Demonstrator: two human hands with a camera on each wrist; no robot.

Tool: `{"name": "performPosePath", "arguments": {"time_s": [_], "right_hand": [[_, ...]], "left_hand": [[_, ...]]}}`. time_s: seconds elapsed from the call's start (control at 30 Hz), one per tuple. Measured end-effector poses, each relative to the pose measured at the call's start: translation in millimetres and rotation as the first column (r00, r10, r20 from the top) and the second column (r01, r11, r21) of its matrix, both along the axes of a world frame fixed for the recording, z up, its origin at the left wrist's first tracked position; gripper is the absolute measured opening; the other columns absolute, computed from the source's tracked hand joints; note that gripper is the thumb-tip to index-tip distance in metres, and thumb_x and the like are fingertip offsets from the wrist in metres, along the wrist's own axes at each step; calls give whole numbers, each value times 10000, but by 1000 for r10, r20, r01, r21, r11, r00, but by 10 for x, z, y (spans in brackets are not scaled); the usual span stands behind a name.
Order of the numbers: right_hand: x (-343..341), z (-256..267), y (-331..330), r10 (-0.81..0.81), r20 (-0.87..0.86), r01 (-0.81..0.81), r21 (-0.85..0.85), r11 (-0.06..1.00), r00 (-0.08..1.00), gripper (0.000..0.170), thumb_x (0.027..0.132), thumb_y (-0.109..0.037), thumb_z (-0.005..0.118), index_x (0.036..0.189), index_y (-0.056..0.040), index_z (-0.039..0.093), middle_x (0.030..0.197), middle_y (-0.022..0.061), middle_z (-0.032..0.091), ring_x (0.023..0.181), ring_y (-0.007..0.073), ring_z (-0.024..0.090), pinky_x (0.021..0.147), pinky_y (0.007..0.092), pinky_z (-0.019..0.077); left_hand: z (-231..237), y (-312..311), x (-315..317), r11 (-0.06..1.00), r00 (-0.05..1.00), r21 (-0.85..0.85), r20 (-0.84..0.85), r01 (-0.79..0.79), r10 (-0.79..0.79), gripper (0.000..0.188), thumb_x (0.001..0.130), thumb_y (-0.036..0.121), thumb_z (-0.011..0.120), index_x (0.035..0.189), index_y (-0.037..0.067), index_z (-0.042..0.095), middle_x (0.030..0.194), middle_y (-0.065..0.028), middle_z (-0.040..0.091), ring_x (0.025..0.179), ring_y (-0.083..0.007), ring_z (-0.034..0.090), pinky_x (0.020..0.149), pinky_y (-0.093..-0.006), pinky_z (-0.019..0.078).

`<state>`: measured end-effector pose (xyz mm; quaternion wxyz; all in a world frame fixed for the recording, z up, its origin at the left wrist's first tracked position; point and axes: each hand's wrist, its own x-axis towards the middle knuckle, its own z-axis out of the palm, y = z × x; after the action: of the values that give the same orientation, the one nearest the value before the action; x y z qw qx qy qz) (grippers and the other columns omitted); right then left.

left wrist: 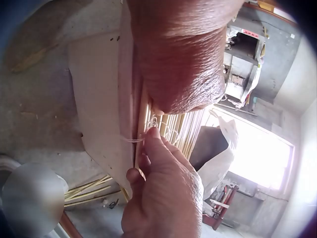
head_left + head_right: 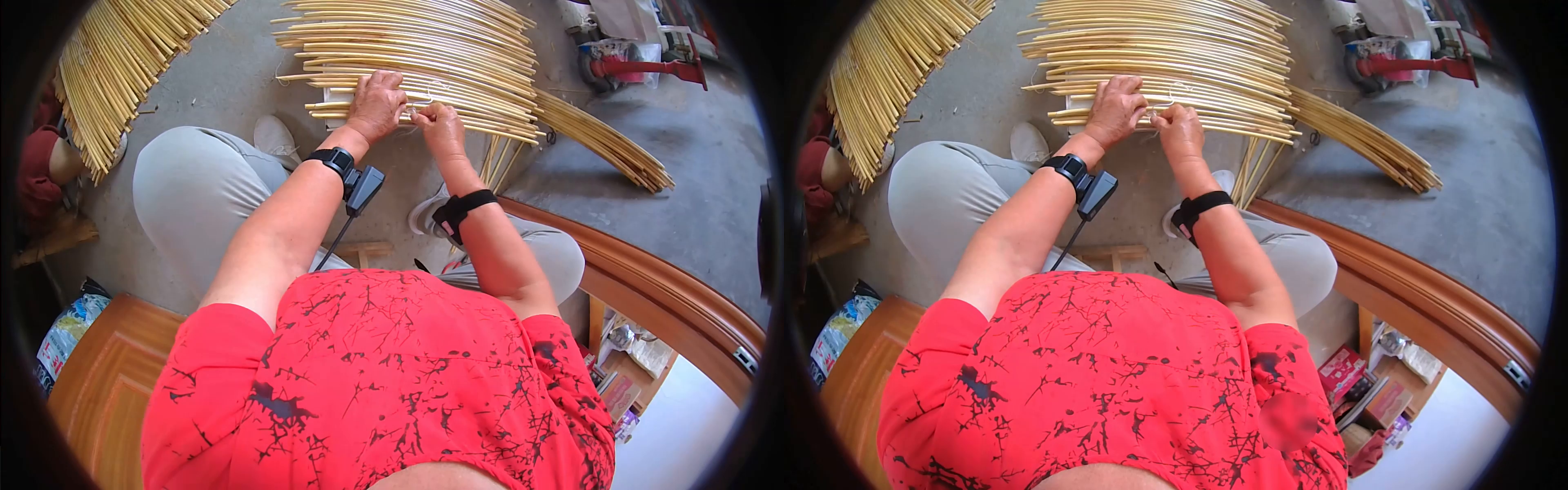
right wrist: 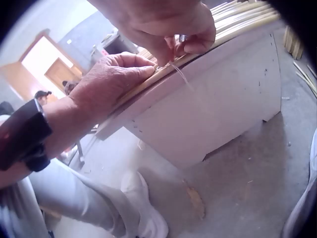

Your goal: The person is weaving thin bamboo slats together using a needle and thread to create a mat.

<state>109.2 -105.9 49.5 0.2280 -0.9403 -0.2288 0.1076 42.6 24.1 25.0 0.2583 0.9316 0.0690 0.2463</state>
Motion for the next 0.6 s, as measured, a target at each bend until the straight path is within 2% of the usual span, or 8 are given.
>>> {"name": "performPosePath", "arguments": {"time_s": [0.23, 0.33, 0.37, 0.43, 0.47, 0.53, 0.57, 0.6], "right_hand": [[37, -167, 9, -3, 124, 0, 26, 1000, 992, 178, 715, -251, 628, 743, -75, 619, 777, 142, 585, 775, 313, 557, 687, 402, 444], [77, 52, -64, 11, -341, -27, -42, 999, 940, 181, 743, -187, 596, 751, -6, 595, 593, 60, 539, 560, 159, 493, 533, 321, 396], [60, 91, -92, 10, -340, -26, -43, 999, 940, 181, 743, -187, 596, 751, -6, 595, 593, 60, 539, 560, 159, 493, 533, 321, 396], [35, 149, -166, 148, -530, -233, -97, 968, 835, 166, 750, -184, 576, 749, -19, 594, 604, 20, 525, 546, 129, 468, 508, 292, 385], [19, 179, -210, 145, -529, -231, -98, 968, 836, 166, 750, -184, 576, 749, -19, 594, 604, 20, 525, 546, 129, 468, 508, 292, 385], [-20, 260, -285, 135, -720, -200, -6, 980, 680, 139, 758, -179, 551, 742, -46, 590, 643, 10, 532, 561, 108, 466, 498, 255, 377], [-32, 311, -334, 134, -719, -200, -6, 980, 682, 139, 758, -179, 551, 742, -46, 590, 643, 10, 532, 561, 108, 466, 498, 255, 377], [-61, 416, -361, 87, -750, -28, 91, 995, 656, 130, 757, -180, 543, 736, -58, 583, 667, 10, 537, 594, 102, 476, 514, 242, 381]], "left_hand": [[-35, 7, 5, 1000, 1000, 19, 22, 0, -1, 77, 661, 187, 647, 715, 131, 651, 1029, -12, 528, 1032, -200, 436, 825, -360, 318], [-53, 14, 4, 1000, 1000, 19, 22, -2, 1, 74, 666, 208, 643, 712, 152, 657, 1010, 7, 527, 1030, -186, 431, 832, -358, 311], [-51, 16, 2, 1000, 1000, 14, 15, -3, 3, 75, 667, 210, 643, 712, 153, 658, 1007, 8, 528, 1027, -186, 434, 830, -358, 312], [-23, 18, -11, 1000, 1000, 5, 14, 1, -1, 82, 656, 186, 652, 722, 138, 656, 1023, -8, 529, 1025, -198, 443, 823, -357, 320], [-10, 13, -19, 1000, 1000, -5, 12, 4, -4, 95, 646, 161, 662, 732, 122, 655, 1038, -25, 530, 1022, -211, 453, 816, -356, 328], [-15, 11, -22, 1000, 1000, 0, 22, 7, -7, 91, 647, 162, 661, 728, 124, 653, 1037, -25, 530, 1022, -212, 453, 816, -357, 328], [-17, 11, -22, 1000, 1000, 4, 30, 3, -3, 86, 648, 163, 660, 724, 125, 652, 1037, -25, 530, 1022, -213, 453, 815, -358, 329], [-17, 11, -23, 1000, 999, 3, 32, 4, -4, 86, 648, 163, 660, 724, 125, 652, 1037, -25, 530, 1022, -213, 453, 815, -358, 329]]}}
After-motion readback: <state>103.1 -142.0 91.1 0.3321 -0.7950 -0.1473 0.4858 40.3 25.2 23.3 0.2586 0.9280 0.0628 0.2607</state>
